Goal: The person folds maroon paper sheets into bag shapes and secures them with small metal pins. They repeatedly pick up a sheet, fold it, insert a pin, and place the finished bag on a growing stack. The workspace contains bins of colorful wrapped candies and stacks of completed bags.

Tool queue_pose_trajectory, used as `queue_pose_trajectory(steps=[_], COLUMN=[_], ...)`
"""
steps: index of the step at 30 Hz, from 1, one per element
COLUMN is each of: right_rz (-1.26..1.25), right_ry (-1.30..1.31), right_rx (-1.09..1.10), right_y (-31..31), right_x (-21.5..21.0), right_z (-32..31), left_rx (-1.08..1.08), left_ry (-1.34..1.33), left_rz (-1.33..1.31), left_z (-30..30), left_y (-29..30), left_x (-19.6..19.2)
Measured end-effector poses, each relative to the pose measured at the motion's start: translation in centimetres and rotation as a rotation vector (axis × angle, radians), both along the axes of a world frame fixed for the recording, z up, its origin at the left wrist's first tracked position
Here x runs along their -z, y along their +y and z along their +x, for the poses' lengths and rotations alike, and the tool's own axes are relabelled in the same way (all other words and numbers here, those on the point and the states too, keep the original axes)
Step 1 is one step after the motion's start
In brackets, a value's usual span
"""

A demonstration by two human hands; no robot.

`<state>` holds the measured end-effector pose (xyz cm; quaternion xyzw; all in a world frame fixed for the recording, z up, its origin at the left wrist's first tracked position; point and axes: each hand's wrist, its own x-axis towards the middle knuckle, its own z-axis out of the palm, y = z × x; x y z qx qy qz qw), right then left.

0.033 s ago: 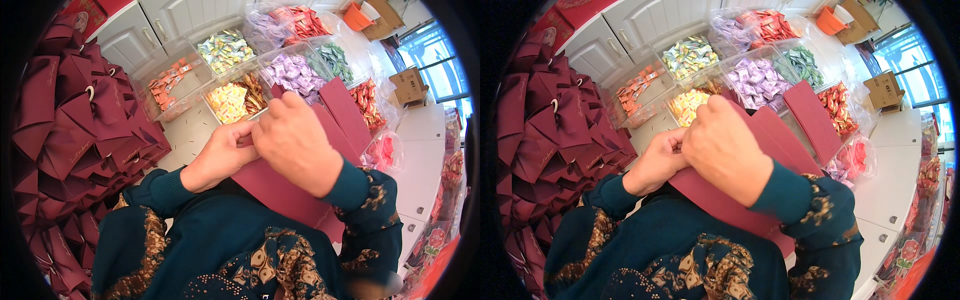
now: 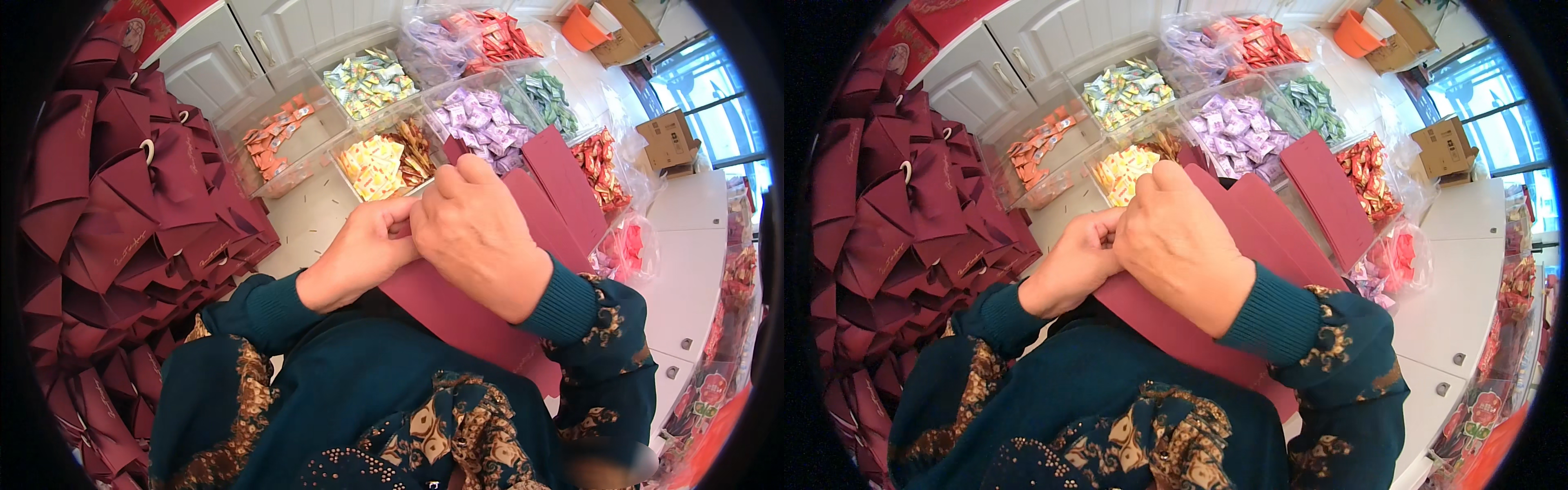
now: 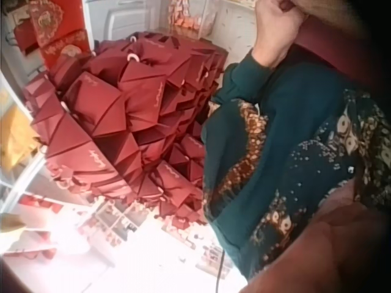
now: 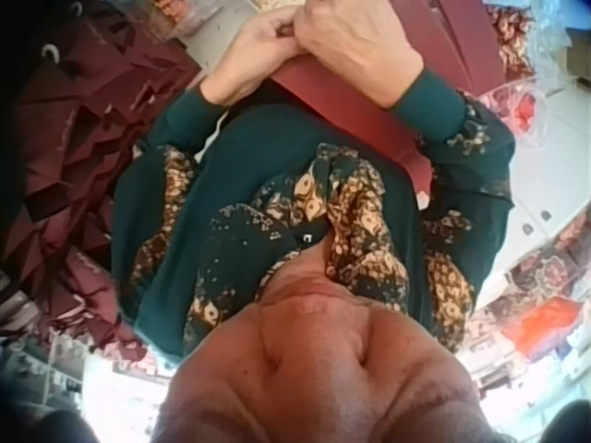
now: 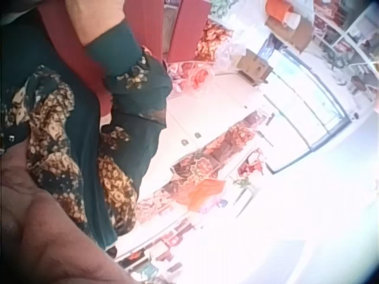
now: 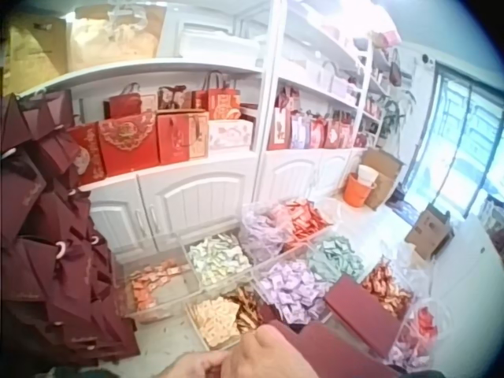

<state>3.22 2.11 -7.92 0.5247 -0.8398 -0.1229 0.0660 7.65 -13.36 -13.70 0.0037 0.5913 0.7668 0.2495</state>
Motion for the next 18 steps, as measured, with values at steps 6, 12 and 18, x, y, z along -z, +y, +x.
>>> queue_pose_trajectory(steps=[6, 12, 18], right_rz=[-0.030, -0.152, -0.181], right_ry=[0.020, -0.083, -0.069], right_rx=[-0.005, -0.037, -0.046], right_y=[0.4, 1.8, 2.4], right_x=[0.2, -1.0, -0.7], right_z=[-0.5, -1.7, -1.5], left_rx=[-0.018, 0.003, -0.011], left_ry=[-0.130, -0.196, -0.267], left_rz=[0.163, 0.224, 0.218], left_z=[-0.6, -0.4, -0.3], left_y=[-0.4, -0.9, -1.0], left_x=[1.6, 0.1, 0.9])
